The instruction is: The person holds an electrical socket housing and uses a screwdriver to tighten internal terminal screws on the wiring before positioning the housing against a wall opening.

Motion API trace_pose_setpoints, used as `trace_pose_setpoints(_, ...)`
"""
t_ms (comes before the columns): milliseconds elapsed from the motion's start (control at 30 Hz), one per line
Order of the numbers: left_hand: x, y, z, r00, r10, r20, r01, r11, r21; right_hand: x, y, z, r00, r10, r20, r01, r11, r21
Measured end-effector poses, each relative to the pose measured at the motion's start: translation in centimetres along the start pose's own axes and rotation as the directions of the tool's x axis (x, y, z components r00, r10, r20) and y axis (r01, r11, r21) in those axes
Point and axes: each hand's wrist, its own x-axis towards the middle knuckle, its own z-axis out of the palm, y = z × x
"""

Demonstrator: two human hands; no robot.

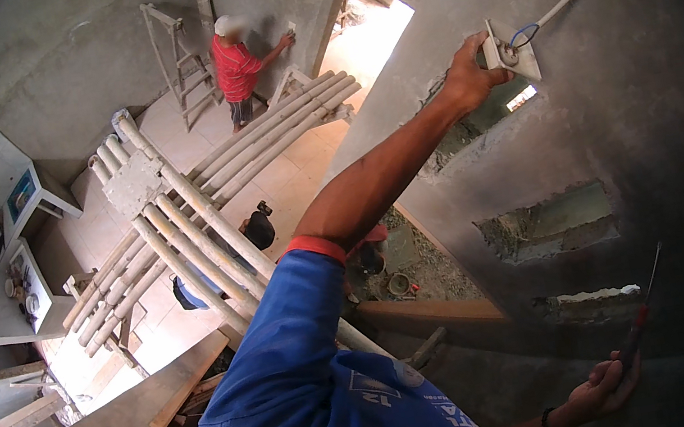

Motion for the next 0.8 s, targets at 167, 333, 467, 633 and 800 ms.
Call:
trace_pose_setpoints(167, 0.5, -1.4, 0.0, 0.999, 0.045, 0.03, -0.048, 0.995, 0.088, -0.1, -0.2, 0.2, 1.0, 0.004, 0.002, -0.004, 1.0, -0.016)
trace_pose_setpoints(333, 0.4, -1.3, 0.0, 1.0, 0.03, 0.003, -0.03, 0.999, 0.021, 0.1, 0.1, 0.4, 1.0, -0.002, 0.01, 0.002, 1.0, -0.008)
trace_pose_setpoints(467, -0.1, -0.4, 0.2, 1.0, -0.009, -0.007, 0.009, 0.998, 0.062, -0.1, -0.2, 0.4, 1.0, 0.007, 0.002, -0.007, 1.0, 0.004)
trace_pose_setpoints(633, 0.0, -0.3, 0.0, 1.0, 0.016, 0.015, -0.016, 0.999, 0.038, 0.1, 0.3, 0.4, 0.999, 0.004, 0.037, -0.005, 1.0, 0.025)
trace_pose_setpoints(800, -0.3, 0.2, 0.1, 1.0, -0.017, 0.013, 0.017, 0.999, 0.032, 0.0, 1.3, 0.3, 0.997, 0.08, 0.003, -0.08, 0.994, 0.077)
